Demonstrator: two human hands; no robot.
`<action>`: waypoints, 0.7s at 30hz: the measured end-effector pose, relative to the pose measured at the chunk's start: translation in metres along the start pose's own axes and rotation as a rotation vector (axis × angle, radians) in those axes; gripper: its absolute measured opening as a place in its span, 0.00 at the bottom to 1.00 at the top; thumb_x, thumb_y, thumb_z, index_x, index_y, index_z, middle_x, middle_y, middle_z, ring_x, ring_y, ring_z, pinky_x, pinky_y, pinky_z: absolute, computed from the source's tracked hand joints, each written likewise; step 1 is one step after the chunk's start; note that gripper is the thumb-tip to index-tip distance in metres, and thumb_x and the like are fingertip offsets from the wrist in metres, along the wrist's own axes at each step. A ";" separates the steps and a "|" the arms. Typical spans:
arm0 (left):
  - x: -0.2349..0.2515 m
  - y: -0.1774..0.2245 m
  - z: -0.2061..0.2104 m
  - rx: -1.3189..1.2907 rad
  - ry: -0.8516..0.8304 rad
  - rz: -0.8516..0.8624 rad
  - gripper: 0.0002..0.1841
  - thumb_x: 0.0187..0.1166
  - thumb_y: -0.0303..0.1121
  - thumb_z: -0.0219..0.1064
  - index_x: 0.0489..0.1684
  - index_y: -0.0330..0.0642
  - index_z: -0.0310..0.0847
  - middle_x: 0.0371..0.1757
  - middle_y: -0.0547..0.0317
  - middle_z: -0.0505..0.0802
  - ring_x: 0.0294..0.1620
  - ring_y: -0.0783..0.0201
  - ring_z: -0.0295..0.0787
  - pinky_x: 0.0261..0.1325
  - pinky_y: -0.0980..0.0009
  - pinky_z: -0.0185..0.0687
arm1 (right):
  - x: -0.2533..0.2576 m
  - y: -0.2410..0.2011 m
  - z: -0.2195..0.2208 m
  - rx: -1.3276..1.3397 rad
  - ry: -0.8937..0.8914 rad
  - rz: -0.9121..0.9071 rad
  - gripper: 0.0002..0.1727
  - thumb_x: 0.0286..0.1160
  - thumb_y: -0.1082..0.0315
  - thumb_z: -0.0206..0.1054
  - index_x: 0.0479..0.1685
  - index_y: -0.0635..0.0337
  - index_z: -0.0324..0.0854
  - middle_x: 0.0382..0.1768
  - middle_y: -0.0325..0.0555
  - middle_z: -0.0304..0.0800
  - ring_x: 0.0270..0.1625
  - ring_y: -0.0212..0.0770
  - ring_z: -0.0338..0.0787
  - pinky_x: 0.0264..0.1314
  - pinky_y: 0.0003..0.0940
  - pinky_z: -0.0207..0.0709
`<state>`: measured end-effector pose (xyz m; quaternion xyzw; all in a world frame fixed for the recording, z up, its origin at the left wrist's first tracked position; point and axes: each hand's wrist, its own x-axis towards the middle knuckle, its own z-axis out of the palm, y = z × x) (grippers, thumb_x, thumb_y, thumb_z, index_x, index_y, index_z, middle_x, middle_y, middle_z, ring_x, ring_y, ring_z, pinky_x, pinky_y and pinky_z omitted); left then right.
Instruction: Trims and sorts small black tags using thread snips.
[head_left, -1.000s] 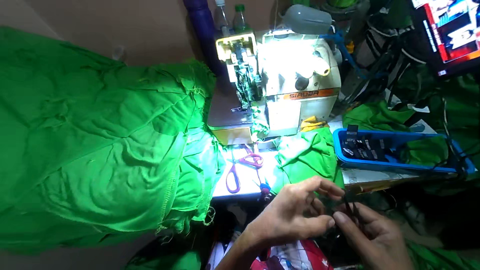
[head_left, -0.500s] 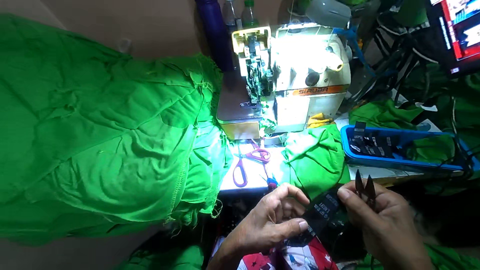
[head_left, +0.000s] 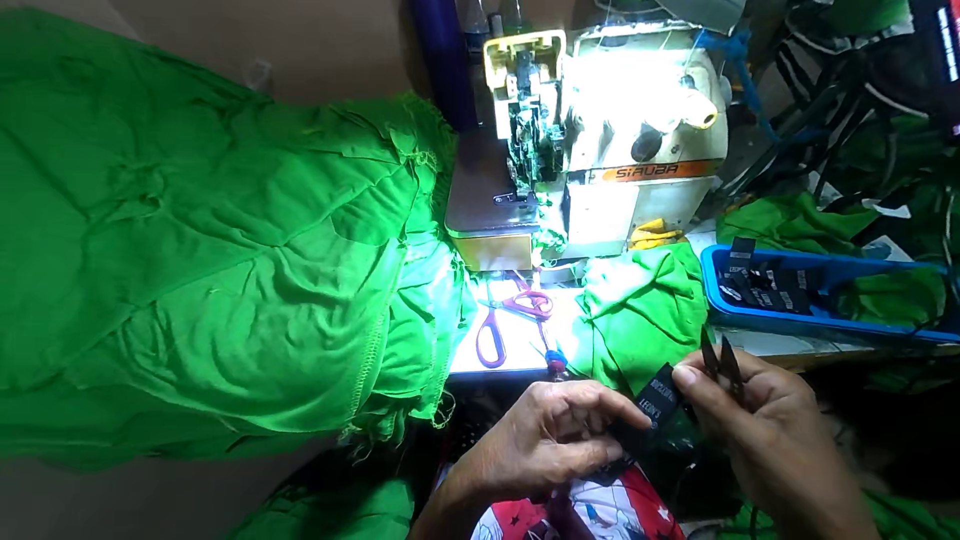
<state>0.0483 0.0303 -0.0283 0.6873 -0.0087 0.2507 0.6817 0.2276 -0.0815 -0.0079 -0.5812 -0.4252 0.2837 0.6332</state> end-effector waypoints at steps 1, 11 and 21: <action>-0.001 0.000 -0.002 0.019 0.001 0.003 0.18 0.70 0.12 0.64 0.59 0.21 0.81 0.57 0.55 0.91 0.49 0.83 0.84 0.53 0.85 0.81 | -0.001 0.001 -0.001 -0.011 -0.028 0.003 0.05 0.77 0.67 0.63 0.37 0.45 0.82 0.20 0.15 0.76 0.17 0.10 0.69 0.18 0.07 0.62; -0.006 -0.002 -0.015 -0.077 0.104 -0.101 0.22 0.67 0.12 0.65 0.63 0.23 0.82 0.66 0.58 0.88 0.45 0.86 0.84 0.48 0.86 0.82 | -0.046 0.017 -0.008 0.049 -0.351 0.328 0.13 0.91 0.67 0.45 0.46 0.55 0.77 0.23 0.17 0.70 0.21 0.11 0.66 0.24 0.09 0.62; -0.008 -0.005 -0.009 -0.049 0.100 -0.103 0.22 0.67 0.12 0.64 0.63 0.20 0.81 0.66 0.53 0.87 0.47 0.84 0.85 0.49 0.86 0.82 | -0.036 0.019 0.014 0.181 -0.355 0.362 0.12 0.89 0.66 0.49 0.38 0.46 0.75 0.19 0.17 0.70 0.18 0.11 0.65 0.19 0.08 0.59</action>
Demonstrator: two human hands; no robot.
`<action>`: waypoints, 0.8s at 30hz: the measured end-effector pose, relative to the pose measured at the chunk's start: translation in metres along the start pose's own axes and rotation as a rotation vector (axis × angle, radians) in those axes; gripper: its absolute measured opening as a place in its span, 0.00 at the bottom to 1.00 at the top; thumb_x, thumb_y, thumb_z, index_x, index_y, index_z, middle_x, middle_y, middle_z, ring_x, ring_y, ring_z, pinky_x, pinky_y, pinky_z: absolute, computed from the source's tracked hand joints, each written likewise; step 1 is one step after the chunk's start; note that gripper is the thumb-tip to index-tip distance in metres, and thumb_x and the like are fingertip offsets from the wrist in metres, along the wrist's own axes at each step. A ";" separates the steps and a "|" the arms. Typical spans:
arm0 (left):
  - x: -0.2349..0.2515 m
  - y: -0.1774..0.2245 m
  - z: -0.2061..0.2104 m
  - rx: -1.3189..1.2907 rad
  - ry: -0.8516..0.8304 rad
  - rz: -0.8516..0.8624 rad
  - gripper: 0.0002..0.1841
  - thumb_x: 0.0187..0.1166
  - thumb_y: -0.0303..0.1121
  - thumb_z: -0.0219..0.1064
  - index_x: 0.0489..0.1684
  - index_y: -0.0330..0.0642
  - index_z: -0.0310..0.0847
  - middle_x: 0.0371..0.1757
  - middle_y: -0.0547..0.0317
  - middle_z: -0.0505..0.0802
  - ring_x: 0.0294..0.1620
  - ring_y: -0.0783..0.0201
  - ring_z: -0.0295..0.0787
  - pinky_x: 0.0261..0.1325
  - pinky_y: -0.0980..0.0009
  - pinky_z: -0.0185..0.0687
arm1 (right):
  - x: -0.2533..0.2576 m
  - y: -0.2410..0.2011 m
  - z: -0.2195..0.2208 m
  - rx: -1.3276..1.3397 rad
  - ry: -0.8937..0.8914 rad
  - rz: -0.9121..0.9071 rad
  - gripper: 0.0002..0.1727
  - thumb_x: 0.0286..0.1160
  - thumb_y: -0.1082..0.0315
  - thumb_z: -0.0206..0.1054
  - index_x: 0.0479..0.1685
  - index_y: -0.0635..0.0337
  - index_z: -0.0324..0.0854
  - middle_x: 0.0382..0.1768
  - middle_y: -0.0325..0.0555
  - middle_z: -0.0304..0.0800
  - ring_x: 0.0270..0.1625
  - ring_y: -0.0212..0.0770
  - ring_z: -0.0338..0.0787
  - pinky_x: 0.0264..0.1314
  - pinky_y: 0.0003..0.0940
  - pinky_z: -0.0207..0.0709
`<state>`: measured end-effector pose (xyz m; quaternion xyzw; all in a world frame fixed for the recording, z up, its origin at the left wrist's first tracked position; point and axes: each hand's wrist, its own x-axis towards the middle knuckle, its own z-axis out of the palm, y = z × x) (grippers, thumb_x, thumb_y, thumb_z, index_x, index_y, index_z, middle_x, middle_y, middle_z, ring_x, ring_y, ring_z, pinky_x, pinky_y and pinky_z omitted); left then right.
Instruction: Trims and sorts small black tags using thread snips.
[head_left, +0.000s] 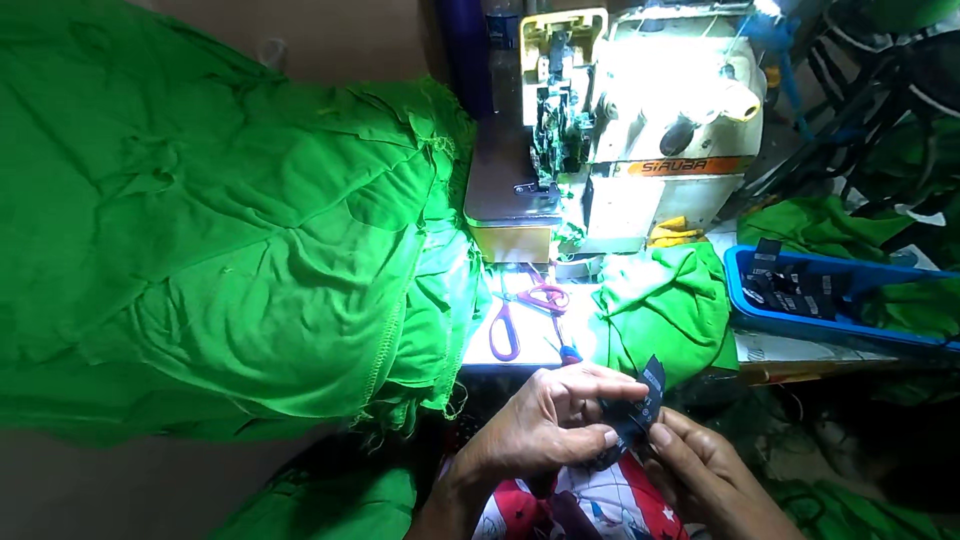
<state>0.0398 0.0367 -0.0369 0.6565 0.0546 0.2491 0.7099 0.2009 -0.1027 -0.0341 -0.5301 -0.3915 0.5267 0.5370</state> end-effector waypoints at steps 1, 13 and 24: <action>0.000 0.000 0.001 0.015 0.003 0.004 0.22 0.67 0.12 0.64 0.63 0.20 0.81 0.65 0.52 0.87 0.47 0.84 0.84 0.49 0.86 0.82 | 0.001 0.000 0.001 0.011 0.006 0.004 0.11 0.89 0.65 0.50 0.38 0.45 0.76 0.19 0.17 0.70 0.17 0.11 0.65 0.19 0.08 0.59; -0.004 -0.001 0.003 0.062 0.021 0.012 0.21 0.68 0.13 0.64 0.63 0.19 0.81 0.65 0.46 0.87 0.50 0.81 0.85 0.51 0.85 0.82 | 0.009 0.011 0.005 0.124 0.074 0.004 0.12 0.82 0.66 0.60 0.28 0.45 0.80 0.15 0.19 0.73 0.14 0.12 0.65 0.16 0.08 0.59; -0.005 -0.004 0.007 0.096 -0.009 -0.010 0.22 0.68 0.13 0.64 0.64 0.19 0.80 0.64 0.44 0.86 0.46 0.83 0.83 0.47 0.88 0.79 | 0.013 0.014 0.003 0.179 0.016 0.027 0.06 0.81 0.61 0.64 0.34 0.44 0.83 0.15 0.18 0.76 0.14 0.11 0.66 0.17 0.07 0.60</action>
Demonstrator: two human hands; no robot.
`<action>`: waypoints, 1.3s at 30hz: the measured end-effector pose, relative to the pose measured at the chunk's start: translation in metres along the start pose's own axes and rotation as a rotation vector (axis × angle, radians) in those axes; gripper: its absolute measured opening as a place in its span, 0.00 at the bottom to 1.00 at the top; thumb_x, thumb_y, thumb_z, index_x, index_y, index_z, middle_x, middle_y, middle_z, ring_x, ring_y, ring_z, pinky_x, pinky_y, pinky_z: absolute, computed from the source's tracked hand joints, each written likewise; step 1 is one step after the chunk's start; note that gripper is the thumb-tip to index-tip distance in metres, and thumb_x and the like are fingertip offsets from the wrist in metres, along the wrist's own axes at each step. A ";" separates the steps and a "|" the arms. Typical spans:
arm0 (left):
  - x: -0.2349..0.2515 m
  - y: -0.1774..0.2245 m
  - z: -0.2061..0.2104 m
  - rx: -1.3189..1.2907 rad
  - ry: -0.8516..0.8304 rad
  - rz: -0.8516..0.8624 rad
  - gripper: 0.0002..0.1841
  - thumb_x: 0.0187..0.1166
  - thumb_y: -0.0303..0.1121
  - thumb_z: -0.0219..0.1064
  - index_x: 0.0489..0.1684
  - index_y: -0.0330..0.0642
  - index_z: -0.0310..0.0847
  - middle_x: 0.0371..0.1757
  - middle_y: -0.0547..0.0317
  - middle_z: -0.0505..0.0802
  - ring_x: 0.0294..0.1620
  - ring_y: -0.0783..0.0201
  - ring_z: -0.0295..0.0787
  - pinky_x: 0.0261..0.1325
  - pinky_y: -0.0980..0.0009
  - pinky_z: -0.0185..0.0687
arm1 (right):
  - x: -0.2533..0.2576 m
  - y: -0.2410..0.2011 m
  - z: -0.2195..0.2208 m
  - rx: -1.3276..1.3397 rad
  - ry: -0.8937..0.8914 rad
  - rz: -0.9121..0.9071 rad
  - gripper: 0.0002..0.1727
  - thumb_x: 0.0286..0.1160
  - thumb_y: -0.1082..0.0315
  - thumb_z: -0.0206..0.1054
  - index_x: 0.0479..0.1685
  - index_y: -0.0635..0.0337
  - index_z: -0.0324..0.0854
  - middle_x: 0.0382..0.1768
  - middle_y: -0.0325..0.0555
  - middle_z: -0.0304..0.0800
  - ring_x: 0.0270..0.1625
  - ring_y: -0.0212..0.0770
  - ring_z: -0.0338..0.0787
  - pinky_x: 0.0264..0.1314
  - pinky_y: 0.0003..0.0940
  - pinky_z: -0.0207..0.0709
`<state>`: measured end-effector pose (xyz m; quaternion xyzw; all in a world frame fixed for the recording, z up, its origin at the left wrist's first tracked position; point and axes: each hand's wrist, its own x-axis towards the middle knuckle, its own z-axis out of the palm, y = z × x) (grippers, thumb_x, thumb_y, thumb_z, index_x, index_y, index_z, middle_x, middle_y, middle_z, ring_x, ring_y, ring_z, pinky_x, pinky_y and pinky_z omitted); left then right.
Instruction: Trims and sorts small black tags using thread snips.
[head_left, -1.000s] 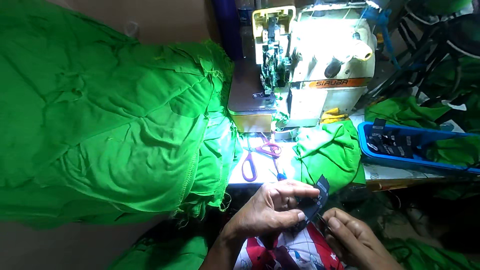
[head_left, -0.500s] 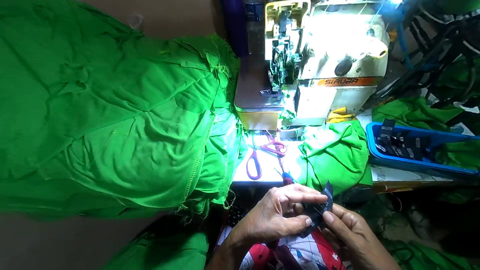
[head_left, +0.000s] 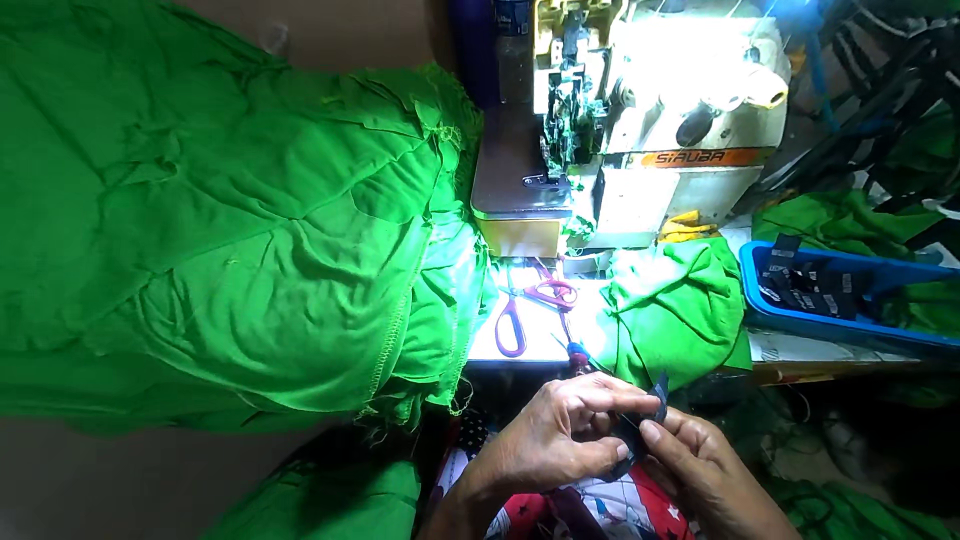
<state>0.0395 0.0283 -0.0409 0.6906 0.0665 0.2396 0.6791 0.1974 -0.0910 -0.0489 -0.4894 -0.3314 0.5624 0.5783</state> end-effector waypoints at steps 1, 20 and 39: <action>0.000 0.000 0.000 -0.009 -0.002 -0.004 0.22 0.68 0.13 0.64 0.64 0.18 0.80 0.64 0.44 0.86 0.46 0.83 0.83 0.47 0.88 0.79 | 0.000 0.001 0.000 0.010 0.000 -0.001 0.07 0.80 0.61 0.64 0.33 0.44 0.84 0.15 0.18 0.76 0.14 0.11 0.66 0.17 0.07 0.60; 0.080 0.033 0.006 0.122 -0.052 -0.048 0.21 0.72 0.17 0.64 0.66 0.25 0.81 0.62 0.51 0.88 0.41 0.83 0.83 0.43 0.86 0.80 | -0.035 -0.008 -0.036 0.054 0.093 -0.017 0.17 0.88 0.64 0.51 0.34 0.43 0.85 0.17 0.16 0.78 0.17 0.11 0.71 0.20 0.09 0.64; 0.049 0.019 0.042 0.258 -0.106 0.061 0.27 0.70 0.18 0.69 0.72 0.24 0.74 0.64 0.45 0.87 0.34 0.83 0.82 0.38 0.85 0.80 | -0.040 -0.040 -0.021 -0.185 0.358 -0.316 0.03 0.72 0.78 0.65 0.39 0.65 0.83 0.24 0.24 0.81 0.24 0.11 0.75 0.29 0.10 0.70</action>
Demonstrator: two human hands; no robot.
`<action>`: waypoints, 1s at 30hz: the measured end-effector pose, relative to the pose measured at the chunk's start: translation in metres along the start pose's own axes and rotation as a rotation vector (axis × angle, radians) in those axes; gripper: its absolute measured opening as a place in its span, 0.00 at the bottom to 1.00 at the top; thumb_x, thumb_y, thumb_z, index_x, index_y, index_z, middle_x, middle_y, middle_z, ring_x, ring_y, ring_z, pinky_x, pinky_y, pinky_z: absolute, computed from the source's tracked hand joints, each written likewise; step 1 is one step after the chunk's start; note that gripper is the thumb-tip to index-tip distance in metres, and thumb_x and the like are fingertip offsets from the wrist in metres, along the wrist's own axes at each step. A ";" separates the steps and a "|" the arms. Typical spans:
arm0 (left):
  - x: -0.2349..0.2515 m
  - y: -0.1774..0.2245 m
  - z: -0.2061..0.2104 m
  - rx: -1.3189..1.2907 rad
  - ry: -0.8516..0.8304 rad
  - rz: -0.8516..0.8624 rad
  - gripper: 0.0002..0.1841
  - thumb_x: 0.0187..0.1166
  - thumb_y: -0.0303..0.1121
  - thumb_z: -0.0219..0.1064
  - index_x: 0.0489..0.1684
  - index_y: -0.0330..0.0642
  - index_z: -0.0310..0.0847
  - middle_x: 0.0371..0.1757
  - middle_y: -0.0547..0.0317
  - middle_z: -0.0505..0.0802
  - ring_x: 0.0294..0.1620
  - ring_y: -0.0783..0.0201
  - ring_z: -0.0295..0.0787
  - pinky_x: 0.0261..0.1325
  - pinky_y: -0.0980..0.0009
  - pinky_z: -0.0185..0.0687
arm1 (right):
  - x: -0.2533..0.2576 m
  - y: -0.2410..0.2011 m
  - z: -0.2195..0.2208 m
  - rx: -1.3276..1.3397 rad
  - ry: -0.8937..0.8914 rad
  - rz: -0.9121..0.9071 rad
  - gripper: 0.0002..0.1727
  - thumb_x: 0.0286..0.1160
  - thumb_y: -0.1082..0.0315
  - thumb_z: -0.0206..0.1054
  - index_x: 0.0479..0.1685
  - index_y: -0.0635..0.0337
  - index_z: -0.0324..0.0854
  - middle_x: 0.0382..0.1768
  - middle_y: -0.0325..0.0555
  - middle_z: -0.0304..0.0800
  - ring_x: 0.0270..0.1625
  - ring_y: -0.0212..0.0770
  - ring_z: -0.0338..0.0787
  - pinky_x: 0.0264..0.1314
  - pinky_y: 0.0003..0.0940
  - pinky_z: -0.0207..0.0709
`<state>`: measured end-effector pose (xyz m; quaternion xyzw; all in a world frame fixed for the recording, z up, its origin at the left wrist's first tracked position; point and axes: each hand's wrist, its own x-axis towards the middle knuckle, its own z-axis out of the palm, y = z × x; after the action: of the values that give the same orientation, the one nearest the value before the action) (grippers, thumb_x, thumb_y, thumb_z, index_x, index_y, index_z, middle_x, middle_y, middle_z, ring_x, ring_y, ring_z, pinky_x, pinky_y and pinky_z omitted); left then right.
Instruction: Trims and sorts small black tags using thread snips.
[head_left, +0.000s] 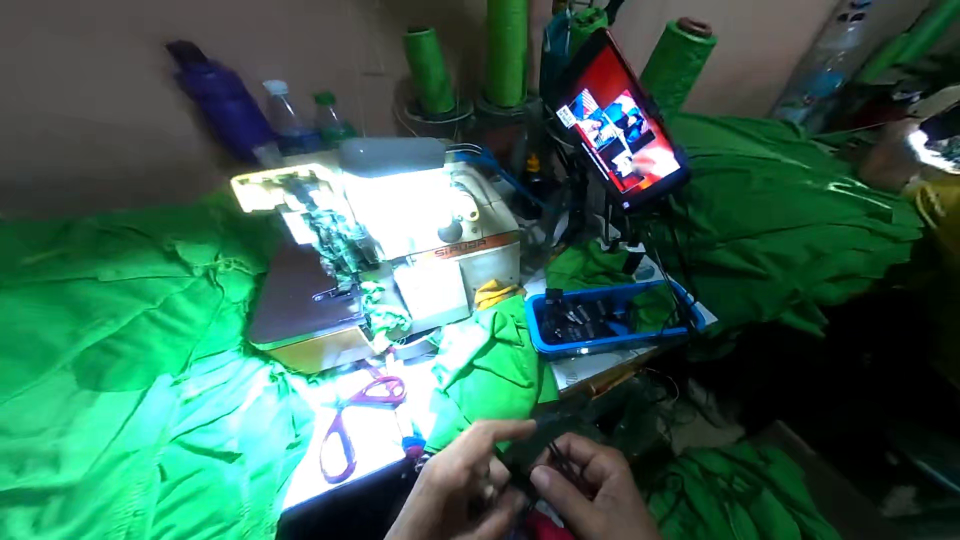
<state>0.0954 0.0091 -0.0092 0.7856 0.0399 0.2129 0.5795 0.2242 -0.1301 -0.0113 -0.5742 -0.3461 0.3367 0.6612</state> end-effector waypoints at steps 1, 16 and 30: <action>-0.005 0.002 0.000 0.001 0.015 -0.019 0.26 0.69 0.17 0.69 0.71 0.23 0.74 0.64 0.44 0.87 0.35 0.83 0.83 0.39 0.85 0.81 | 0.000 0.001 0.004 -0.010 -0.015 0.001 0.02 0.72 0.79 0.66 0.37 0.64 0.83 0.23 0.24 0.81 0.24 0.11 0.75 0.29 0.10 0.69; -0.036 -0.010 -0.008 -0.129 0.127 0.091 0.24 0.69 0.18 0.67 0.67 0.23 0.71 0.58 0.49 0.90 0.38 0.79 0.87 0.41 0.83 0.84 | 0.001 0.007 0.030 -0.123 -0.102 -0.075 0.06 0.71 0.77 0.65 0.32 0.57 0.81 0.20 0.20 0.76 0.21 0.10 0.72 0.23 0.08 0.66; -0.063 -0.010 -0.029 -0.369 0.079 0.006 0.16 0.67 0.13 0.67 0.50 0.38 0.76 0.46 0.72 0.91 0.45 0.82 0.89 0.51 0.82 0.86 | 0.030 0.001 0.036 -0.171 -0.108 -0.150 0.08 0.70 0.72 0.64 0.28 0.46 0.81 0.18 0.15 0.76 0.18 0.09 0.70 0.19 0.06 0.62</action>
<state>0.0290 0.0193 -0.0298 0.6572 0.0208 0.2491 0.7110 0.2099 -0.0859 -0.0064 -0.5820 -0.4507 0.2862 0.6134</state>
